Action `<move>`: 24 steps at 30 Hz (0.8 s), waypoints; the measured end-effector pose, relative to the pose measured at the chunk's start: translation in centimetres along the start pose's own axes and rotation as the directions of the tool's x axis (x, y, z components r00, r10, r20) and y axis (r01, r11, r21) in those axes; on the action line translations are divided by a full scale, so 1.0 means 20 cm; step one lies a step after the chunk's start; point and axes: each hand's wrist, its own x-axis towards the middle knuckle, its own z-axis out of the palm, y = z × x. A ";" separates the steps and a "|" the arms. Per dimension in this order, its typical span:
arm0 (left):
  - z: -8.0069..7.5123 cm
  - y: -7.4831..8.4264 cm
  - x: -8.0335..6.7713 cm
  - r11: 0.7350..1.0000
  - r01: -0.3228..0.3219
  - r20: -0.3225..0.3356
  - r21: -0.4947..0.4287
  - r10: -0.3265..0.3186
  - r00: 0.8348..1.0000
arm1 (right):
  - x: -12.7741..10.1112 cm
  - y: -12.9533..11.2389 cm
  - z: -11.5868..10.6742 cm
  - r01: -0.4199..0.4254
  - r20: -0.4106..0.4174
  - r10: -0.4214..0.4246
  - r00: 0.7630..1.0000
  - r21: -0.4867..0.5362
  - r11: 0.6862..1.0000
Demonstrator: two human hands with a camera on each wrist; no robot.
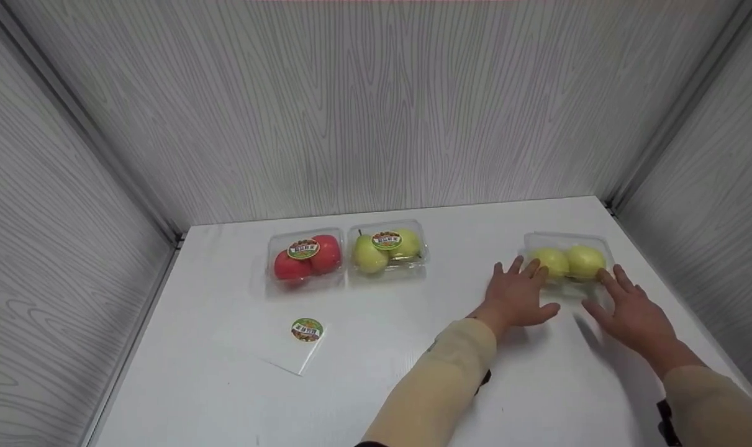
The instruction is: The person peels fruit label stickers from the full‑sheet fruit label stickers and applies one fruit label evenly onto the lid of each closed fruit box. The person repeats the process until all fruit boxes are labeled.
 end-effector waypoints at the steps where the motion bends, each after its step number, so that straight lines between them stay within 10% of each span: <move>1: 0.00 -0.01 -0.01 1.000 0.001 -0.004 -0.001 -0.001 1.000 | 0.00 -0.01 0.00 0.002 -0.001 -0.002 1.000 0.000 1.000; 24: 0.02 -0.16 -0.24 1.000 0.023 -0.059 0.000 -0.023 0.998 | -0.03 -0.25 0.09 0.039 -0.021 -0.039 0.999 -0.007 0.999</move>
